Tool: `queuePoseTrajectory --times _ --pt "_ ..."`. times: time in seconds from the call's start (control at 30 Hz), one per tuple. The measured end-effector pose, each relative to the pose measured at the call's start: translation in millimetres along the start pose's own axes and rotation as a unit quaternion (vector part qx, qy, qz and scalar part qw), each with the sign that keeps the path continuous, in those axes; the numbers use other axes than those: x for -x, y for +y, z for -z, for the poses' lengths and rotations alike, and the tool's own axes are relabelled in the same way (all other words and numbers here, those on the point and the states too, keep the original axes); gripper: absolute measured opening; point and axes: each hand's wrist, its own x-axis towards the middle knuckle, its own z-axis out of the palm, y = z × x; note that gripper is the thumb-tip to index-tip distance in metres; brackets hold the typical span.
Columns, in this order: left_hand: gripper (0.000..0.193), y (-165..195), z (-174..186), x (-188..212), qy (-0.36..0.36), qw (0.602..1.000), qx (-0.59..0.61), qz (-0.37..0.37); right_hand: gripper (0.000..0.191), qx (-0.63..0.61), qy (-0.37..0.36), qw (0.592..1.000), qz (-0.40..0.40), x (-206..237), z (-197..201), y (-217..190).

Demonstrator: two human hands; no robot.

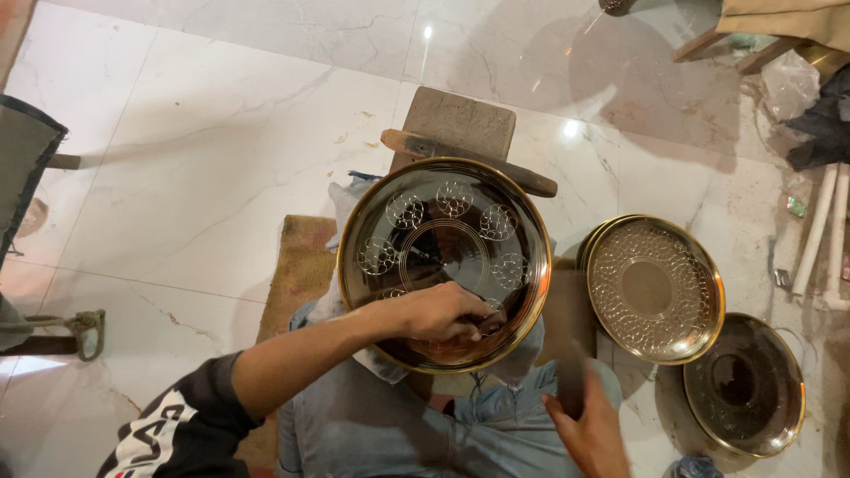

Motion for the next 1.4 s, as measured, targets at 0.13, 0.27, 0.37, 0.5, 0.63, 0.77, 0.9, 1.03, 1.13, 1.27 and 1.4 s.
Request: queuePoseTrajectory --times 0.13,0.27,0.37,0.5,0.63,0.77,0.9,1.03,1.13,1.27,1.4 --pt "0.040 3 -10 16 0.116 0.992 0.035 0.035 0.086 0.149 -0.011 0.958 0.245 -43 27 -53" --pt "0.029 12 -28 26 0.226 0.962 -0.010 0.153 0.085 0.396 -0.200 0.886 0.137 -76 51 -111" --pt "0.035 23 -39 36 0.312 0.924 0.077 0.205 0.083 0.216 -0.161 0.914 0.303 -88 47 -152" --pt "0.022 43 -64 38 0.496 0.836 0.053 0.231 0.085 0.399 -0.226 0.850 0.259 -90 39 -188" --pt "0.025 49 -82 34 0.552 0.782 0.021 0.290 0.081 0.459 -0.199 0.803 0.323 -92 30 -206" --pt "0.031 42 -86 33 0.570 0.781 -0.024 0.255 0.084 0.526 -0.214 0.754 0.330 -98 19 -222" --pt "0.026 37 -89 34 0.555 0.793 -0.022 0.250 0.093 0.459 -0.189 0.763 0.414 -108 10 -238" --pt "0.020 36 -92 34 0.542 0.800 -0.015 0.257 0.083 0.280 -0.225 0.837 0.413 -115 6 -247" --pt "0.015 38 -90 34 0.548 0.798 0.033 0.247 0.085 0.447 -0.257 0.752 0.410 -114 9 -249" --pt "0.016 41 -81 34 0.531 0.813 -0.028 0.236 0.102 0.477 -0.304 0.752 0.339 -108 17 -251" --pt "0.018 41 -71 33 0.488 0.836 0.060 0.243 0.094 0.490 -0.252 0.747 0.371 -103 29 -244"
